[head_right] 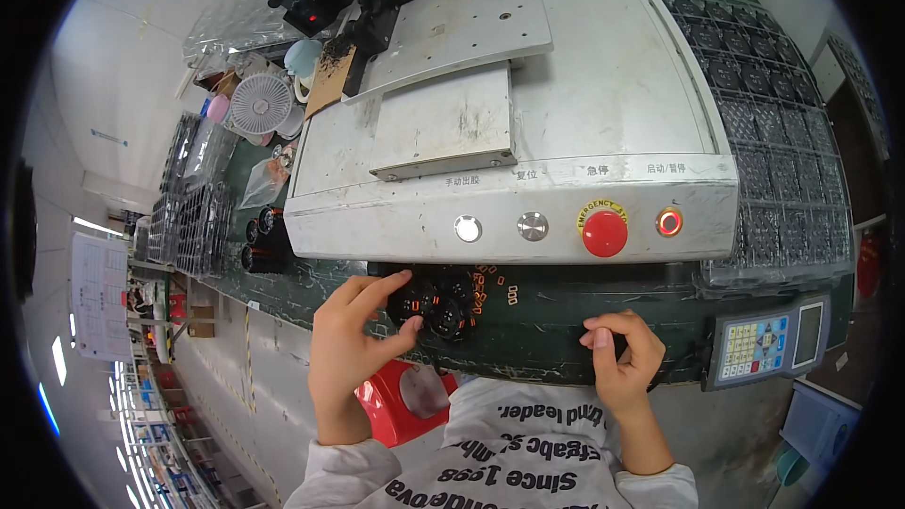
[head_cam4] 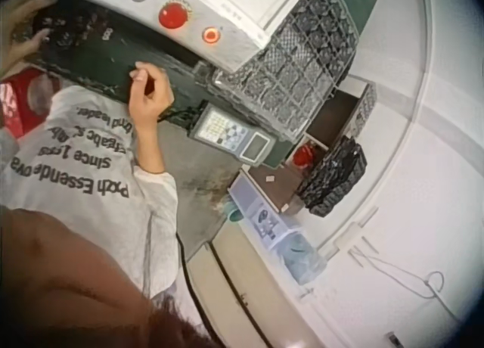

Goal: The recorder is assembling small electronic components, specifically placing copper-coiled parts into a machine for processing and then removing them, eventually recording progress on a tally counter.

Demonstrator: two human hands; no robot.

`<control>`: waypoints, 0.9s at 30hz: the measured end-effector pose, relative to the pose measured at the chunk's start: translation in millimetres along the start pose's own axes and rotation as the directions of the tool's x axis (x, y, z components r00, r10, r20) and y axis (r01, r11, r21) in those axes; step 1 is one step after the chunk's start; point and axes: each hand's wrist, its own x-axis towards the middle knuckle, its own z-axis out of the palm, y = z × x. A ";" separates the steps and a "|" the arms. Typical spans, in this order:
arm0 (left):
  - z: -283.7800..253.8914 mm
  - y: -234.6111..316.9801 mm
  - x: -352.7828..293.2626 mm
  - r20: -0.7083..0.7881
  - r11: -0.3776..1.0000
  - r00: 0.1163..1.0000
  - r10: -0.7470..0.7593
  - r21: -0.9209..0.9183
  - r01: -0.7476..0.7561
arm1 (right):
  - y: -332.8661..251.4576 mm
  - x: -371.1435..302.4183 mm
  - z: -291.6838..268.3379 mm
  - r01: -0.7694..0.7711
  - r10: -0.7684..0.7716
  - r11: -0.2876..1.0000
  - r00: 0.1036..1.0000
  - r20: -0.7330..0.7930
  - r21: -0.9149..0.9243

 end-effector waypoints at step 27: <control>-8.0 -3.9 26.2 0.400 0.926 0.877 0.268 0.144 -0.349 | -1.2 4.4 3.3 -0.044 0.048 0.996 0.997 0.061 -0.073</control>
